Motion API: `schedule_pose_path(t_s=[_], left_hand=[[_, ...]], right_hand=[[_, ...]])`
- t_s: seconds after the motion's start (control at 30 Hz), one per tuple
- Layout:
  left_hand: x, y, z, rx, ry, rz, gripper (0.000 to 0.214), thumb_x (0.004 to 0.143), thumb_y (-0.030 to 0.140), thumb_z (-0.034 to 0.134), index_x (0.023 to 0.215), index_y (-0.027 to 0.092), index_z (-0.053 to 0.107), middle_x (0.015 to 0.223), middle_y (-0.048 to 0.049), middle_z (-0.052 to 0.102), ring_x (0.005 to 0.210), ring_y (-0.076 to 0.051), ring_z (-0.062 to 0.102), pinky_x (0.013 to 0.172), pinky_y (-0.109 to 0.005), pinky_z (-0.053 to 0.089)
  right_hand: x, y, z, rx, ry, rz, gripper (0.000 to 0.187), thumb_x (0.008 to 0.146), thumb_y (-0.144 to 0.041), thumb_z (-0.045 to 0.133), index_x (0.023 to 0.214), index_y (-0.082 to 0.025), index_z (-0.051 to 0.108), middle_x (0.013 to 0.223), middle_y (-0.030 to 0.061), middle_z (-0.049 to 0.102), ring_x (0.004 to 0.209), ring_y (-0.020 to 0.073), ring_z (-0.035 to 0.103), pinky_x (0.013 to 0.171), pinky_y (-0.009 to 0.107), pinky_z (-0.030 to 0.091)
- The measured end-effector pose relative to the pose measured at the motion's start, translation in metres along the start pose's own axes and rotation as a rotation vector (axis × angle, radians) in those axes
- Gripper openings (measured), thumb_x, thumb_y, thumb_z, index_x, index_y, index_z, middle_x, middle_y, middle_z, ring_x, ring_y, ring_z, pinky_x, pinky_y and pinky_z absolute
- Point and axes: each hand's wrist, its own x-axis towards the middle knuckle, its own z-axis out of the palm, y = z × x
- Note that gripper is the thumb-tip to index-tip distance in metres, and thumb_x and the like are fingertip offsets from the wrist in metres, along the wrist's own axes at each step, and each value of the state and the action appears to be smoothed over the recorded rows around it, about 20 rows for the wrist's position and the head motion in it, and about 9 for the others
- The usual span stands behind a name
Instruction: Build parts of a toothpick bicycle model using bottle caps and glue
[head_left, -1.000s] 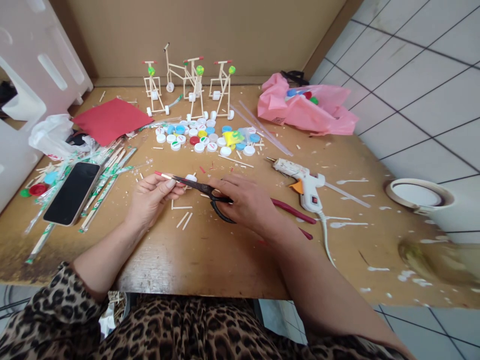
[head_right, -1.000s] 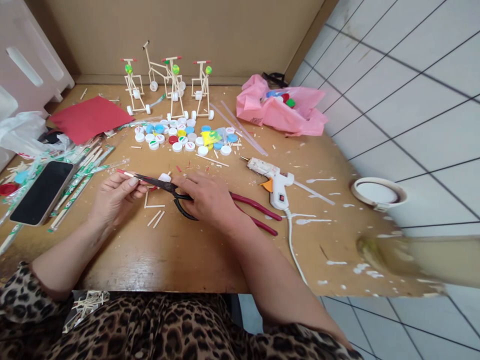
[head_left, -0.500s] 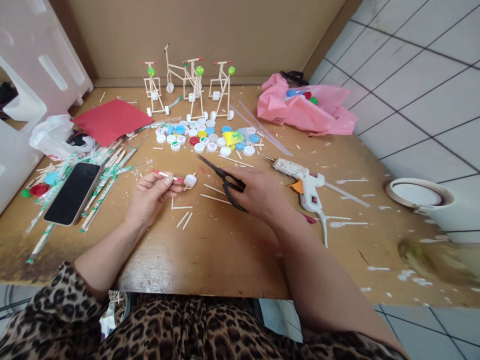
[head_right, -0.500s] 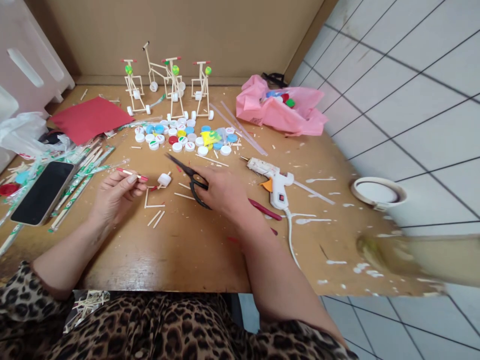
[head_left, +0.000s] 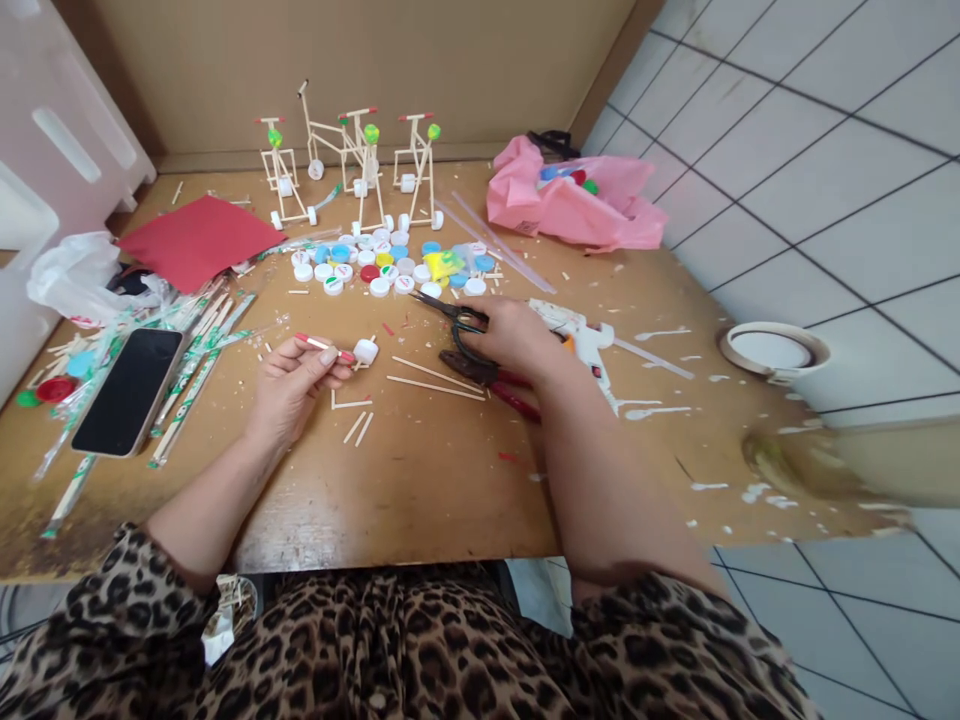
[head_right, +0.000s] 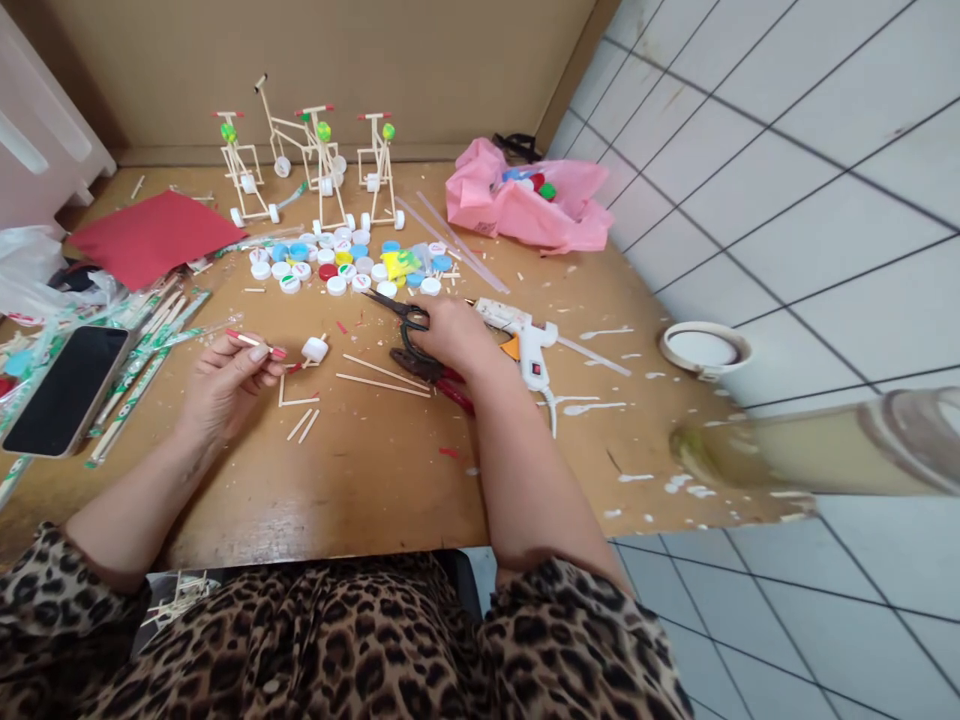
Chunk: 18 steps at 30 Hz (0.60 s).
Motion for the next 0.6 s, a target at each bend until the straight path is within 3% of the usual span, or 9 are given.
schedule_pose_path(t_s=[0.17, 0.33, 0.43, 0.53, 0.6], left_hand=[[0.001, -0.002, -0.002, 0.021, -0.013, 0.005, 0.037, 0.049, 0.037, 0.090, 0.066, 0.018, 0.063, 0.061, 0.0009, 0.072, 0.048, -0.010, 0.064, 0.047, -0.018, 0.049], [0.000, -0.003, -0.002, 0.028, -0.015, -0.002, 0.036, 0.048, 0.039, 0.090, 0.063, 0.017, 0.066, 0.061, -0.0004, 0.072, 0.050, -0.010, 0.064, 0.046, -0.017, 0.048], [0.000, -0.003, -0.001, 0.017, -0.022, -0.009, 0.037, 0.047, 0.040, 0.091, 0.062, 0.017, 0.067, 0.059, -0.0005, 0.072, 0.050, -0.009, 0.064, 0.046, -0.016, 0.048], [-0.001, -0.002, 0.001, 0.015, -0.020, -0.018, 0.036, 0.046, 0.041, 0.092, 0.060, 0.017, 0.068, 0.057, -0.0003, 0.071, 0.048, -0.008, 0.061, 0.044, -0.015, 0.046], [-0.001, -0.003, 0.002, 0.011, -0.017, -0.021, 0.036, 0.046, 0.041, 0.092, 0.059, 0.017, 0.069, 0.054, 0.0005, 0.069, 0.046, -0.007, 0.058, 0.044, -0.015, 0.045]], right_hand=[[0.006, 0.008, 0.008, -0.030, -0.008, -0.048, 0.044, 0.076, -0.015, 0.057, 0.117, -0.023, 0.071, 0.102, 0.0081, 0.075, 0.089, 0.0230, 0.066, 0.075, 0.032, 0.049], [0.005, 0.005, 0.013, -0.136, 0.061, -0.046, 0.034, 0.078, -0.014, 0.057, 0.106, -0.019, 0.076, 0.096, 0.0150, 0.073, 0.086, 0.0271, 0.063, 0.076, 0.038, 0.046], [-0.005, -0.016, 0.013, -0.018, 0.213, -0.072, 0.023, 0.084, -0.021, 0.057, 0.097, -0.021, 0.076, 0.098, 0.0142, 0.072, 0.092, 0.0288, 0.061, 0.078, 0.041, 0.043], [-0.020, -0.049, 0.014, 0.205, 0.334, -0.266, 0.024, 0.093, -0.036, 0.053, 0.092, -0.025, 0.075, 0.093, 0.0076, 0.070, 0.089, 0.0223, 0.059, 0.082, 0.038, 0.039], [-0.030, -0.069, 0.017, 0.211, 0.375, -0.365, 0.025, 0.093, -0.042, 0.054, 0.092, -0.027, 0.074, 0.091, 0.0051, 0.069, 0.089, 0.0207, 0.056, 0.087, 0.039, 0.035]])
